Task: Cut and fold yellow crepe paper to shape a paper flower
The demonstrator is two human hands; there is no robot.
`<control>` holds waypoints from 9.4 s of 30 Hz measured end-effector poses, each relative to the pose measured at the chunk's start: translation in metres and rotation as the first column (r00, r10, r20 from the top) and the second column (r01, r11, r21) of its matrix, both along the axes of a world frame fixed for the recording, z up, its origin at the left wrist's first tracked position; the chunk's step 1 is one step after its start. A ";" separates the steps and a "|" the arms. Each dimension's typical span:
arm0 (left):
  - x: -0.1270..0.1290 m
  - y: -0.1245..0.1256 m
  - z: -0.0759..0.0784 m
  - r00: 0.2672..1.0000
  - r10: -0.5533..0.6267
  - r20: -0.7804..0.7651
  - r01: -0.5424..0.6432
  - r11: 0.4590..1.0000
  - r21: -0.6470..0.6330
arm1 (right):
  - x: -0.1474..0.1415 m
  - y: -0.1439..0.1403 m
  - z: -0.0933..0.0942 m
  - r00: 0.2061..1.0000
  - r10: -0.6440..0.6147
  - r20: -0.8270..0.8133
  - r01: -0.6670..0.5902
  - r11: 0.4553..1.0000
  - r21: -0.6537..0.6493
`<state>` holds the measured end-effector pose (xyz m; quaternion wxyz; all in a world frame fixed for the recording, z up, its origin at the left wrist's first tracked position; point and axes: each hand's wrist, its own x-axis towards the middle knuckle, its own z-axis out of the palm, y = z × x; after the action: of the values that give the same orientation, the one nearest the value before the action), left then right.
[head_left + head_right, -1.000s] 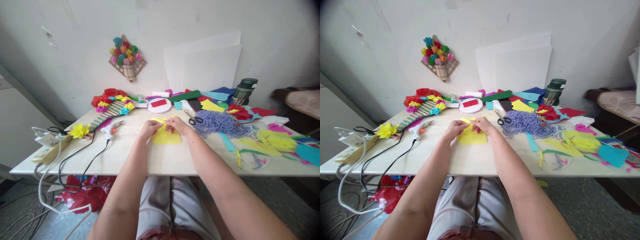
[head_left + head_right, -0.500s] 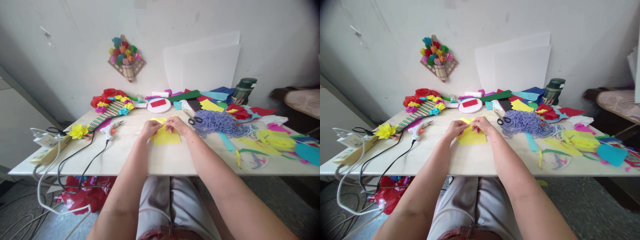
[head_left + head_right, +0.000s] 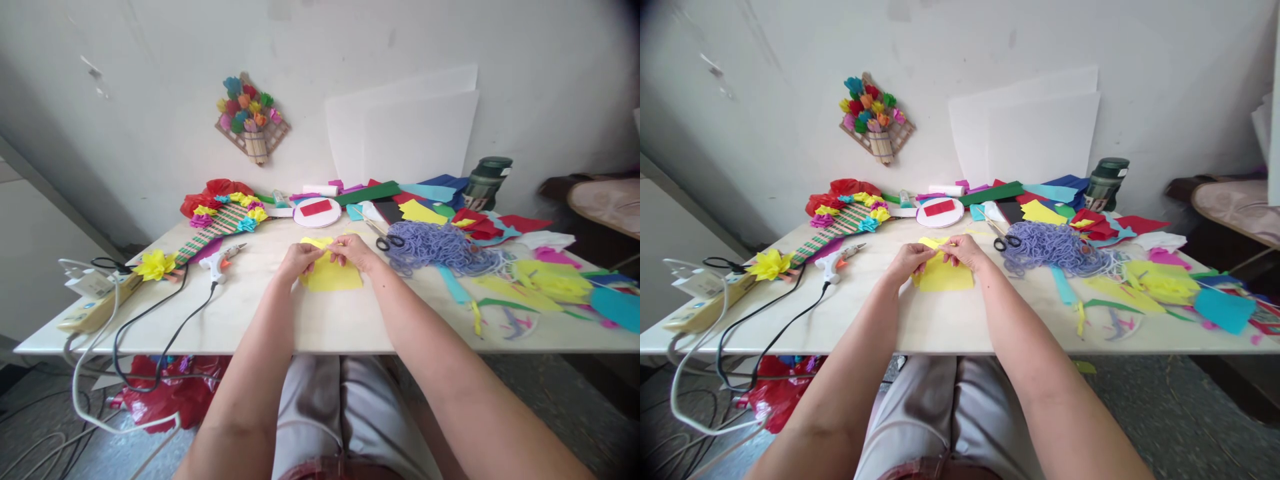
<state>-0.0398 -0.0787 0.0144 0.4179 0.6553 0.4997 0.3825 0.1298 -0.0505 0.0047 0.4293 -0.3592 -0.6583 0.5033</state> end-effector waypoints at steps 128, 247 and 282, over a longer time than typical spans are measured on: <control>-0.002 0.007 -0.009 0.947 0.034 0.319 -0.006 0.996 -0.089 | 0.005 0.001 0.007 0.973 -0.143 -0.179 0.157 0.986 0.063; 0.008 0.009 -0.010 0.995 0.101 0.025 -0.104 0.959 0.263 | -0.002 0.002 0.000 0.984 -0.058 -0.169 0.034 0.989 -0.142; -0.005 0.018 -0.013 0.887 0.424 0.185 -0.454 0.873 0.177 | 0.003 0.007 0.005 0.931 -0.295 -0.214 0.294 0.955 -0.033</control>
<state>-0.0449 -0.0603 0.0014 0.2804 0.5373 0.5605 0.5645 0.1324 -0.0436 0.0094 0.5688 -0.3970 -0.5461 0.4697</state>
